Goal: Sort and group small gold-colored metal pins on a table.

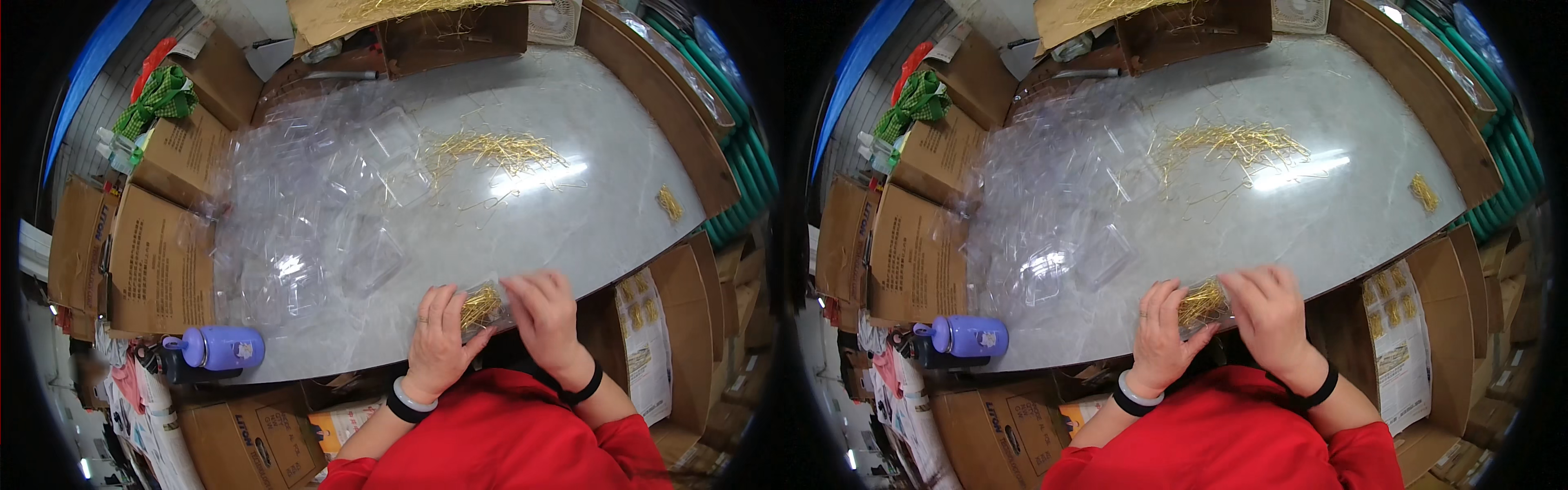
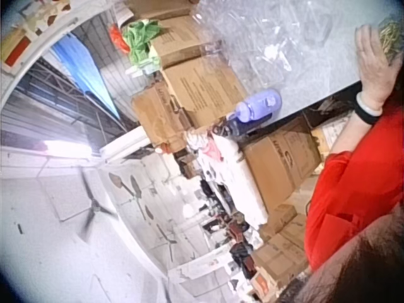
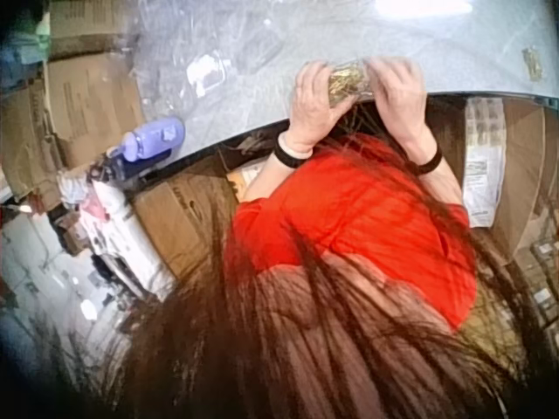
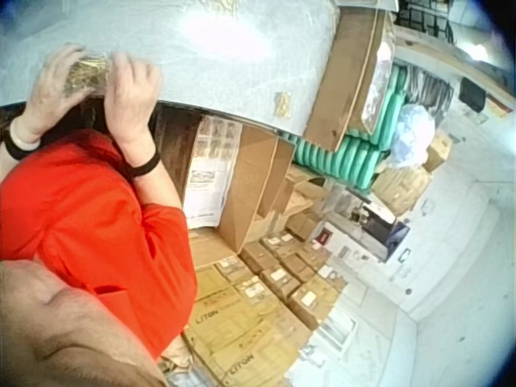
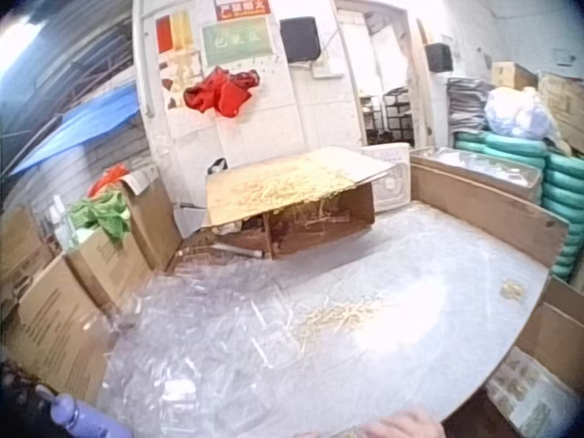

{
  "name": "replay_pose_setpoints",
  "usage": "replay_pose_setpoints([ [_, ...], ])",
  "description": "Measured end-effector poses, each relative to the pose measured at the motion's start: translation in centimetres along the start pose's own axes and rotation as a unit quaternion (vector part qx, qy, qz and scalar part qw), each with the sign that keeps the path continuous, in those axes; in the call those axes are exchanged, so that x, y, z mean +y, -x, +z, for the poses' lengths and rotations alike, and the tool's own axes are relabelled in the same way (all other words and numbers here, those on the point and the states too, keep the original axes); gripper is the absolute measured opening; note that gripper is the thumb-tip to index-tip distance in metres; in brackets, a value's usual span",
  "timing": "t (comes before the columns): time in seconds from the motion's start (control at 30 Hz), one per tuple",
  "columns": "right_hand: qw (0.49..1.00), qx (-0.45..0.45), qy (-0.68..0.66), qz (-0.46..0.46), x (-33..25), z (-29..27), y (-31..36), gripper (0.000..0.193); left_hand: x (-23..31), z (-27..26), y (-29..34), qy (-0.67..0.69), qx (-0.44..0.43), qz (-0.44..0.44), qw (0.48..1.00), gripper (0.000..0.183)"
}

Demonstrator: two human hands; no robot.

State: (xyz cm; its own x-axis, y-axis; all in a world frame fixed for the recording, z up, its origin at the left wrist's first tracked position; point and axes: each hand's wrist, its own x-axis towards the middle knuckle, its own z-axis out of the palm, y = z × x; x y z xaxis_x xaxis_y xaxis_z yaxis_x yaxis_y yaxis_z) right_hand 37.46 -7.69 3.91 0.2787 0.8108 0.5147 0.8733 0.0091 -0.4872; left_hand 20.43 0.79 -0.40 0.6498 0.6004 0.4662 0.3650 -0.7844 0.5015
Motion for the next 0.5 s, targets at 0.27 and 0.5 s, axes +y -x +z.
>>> replay_pose_setpoints([
  [0.27,0.993,-0.093,-0.048,-0.046,2.0,1.0,-2.5,0.02,0.3,0.0,0.0,-0.002,-0.006,0.0,1.0,0.068],
  [0.5,0.997,-0.057,-0.057,-0.005,1.0,0.8,-1.9,0.014,0.0,0.1,0.0,-0.004,0.0,0.009,1.0,0.069],
])
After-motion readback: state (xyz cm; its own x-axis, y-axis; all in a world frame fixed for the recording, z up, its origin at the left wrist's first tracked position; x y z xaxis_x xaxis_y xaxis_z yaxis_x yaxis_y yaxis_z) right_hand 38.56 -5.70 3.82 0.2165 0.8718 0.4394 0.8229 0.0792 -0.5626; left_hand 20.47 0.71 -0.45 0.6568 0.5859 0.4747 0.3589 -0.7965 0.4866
